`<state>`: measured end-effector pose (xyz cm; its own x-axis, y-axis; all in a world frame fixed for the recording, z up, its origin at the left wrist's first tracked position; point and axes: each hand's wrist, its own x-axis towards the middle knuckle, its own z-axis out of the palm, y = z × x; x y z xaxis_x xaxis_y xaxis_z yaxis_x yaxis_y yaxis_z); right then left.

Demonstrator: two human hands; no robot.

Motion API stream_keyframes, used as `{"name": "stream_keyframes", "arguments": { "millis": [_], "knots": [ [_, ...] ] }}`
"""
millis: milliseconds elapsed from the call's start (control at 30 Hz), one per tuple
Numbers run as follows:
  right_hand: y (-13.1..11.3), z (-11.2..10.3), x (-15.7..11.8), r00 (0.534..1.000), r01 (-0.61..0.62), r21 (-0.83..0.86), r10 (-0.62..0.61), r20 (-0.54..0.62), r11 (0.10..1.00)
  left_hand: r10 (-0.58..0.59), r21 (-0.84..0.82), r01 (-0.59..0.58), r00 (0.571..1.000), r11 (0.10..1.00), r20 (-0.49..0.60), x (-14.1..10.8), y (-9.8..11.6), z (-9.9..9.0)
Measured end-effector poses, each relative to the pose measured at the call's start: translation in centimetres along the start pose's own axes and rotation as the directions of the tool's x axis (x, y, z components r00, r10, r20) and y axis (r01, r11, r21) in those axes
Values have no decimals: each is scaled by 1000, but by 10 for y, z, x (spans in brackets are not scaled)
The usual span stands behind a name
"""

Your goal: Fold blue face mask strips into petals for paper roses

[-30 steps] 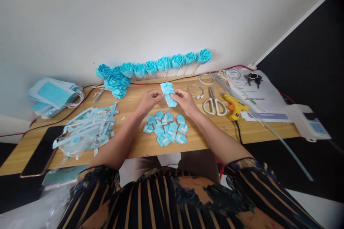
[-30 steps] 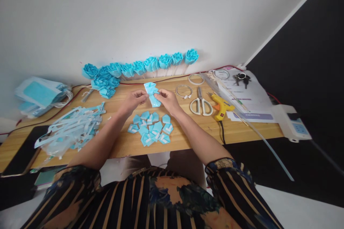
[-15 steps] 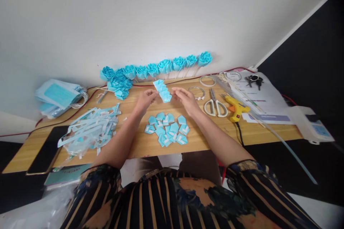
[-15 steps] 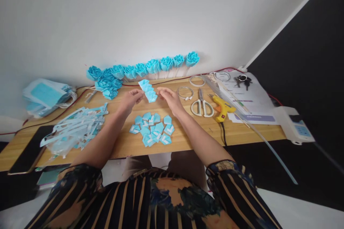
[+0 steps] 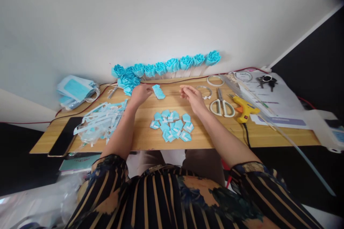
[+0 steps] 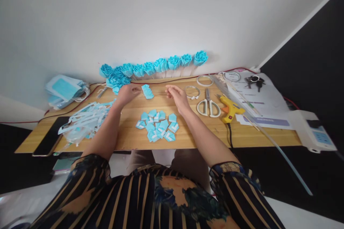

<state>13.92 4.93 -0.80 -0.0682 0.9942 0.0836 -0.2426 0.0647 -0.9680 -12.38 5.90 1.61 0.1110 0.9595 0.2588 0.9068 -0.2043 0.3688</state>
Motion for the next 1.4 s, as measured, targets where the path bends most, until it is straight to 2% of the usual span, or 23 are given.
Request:
{"name": "stream_keyframes", "arguments": {
  "millis": [100,167,233,300,400,633,767,867,967,1100,1200,1300,1400],
  "knots": [
    [0,0,0,1000,-14,10,14,-4,1000,180,58,-184,981,981,76,4,2,1],
    [-1,0,-1,1000,-18,14,18,-8,1000,201,92,-211,974,973,107,8,0,1],
    [-2,0,-1,1000,-18,10,18,-10,1000,124,135,-136,988,981,89,13,-5,-1],
    [-2,0,-1,1000,-14,5,14,-10,1000,2,165,-10,999,986,46,19,-10,-3],
    [0,-1,-1,1000,-10,-6,10,-1,1000,-108,158,106,994,982,4,31,-18,-1],
    [3,-3,1,1000,-27,-23,27,5,999,-29,10,28,996,1000,88,61,-22,27],
    [2,-3,1,1000,-27,-8,27,-2,1000,-69,-66,77,991,995,116,67,-19,36],
    [1,-3,1,999,-35,-6,35,-2,999,-106,-77,115,988,990,114,62,-19,34],
    [2,-3,1,999,-29,-14,29,12,999,-125,-157,141,986,977,113,50,-22,26],
    [3,-2,-1,999,-16,-21,17,28,1000,-229,-226,257,963,939,145,26,-29,13],
    [5,-1,-1,999,-16,-52,18,38,999,-243,-179,265,960,948,136,7,-30,3],
    [9,-1,0,998,15,-148,-7,55,989,-225,-54,227,973,972,43,-7,-25,-8],
    [11,-2,0,991,112,-293,-86,100,949,-210,32,212,977,977,-45,-22,-18,-17]
  ]
}}
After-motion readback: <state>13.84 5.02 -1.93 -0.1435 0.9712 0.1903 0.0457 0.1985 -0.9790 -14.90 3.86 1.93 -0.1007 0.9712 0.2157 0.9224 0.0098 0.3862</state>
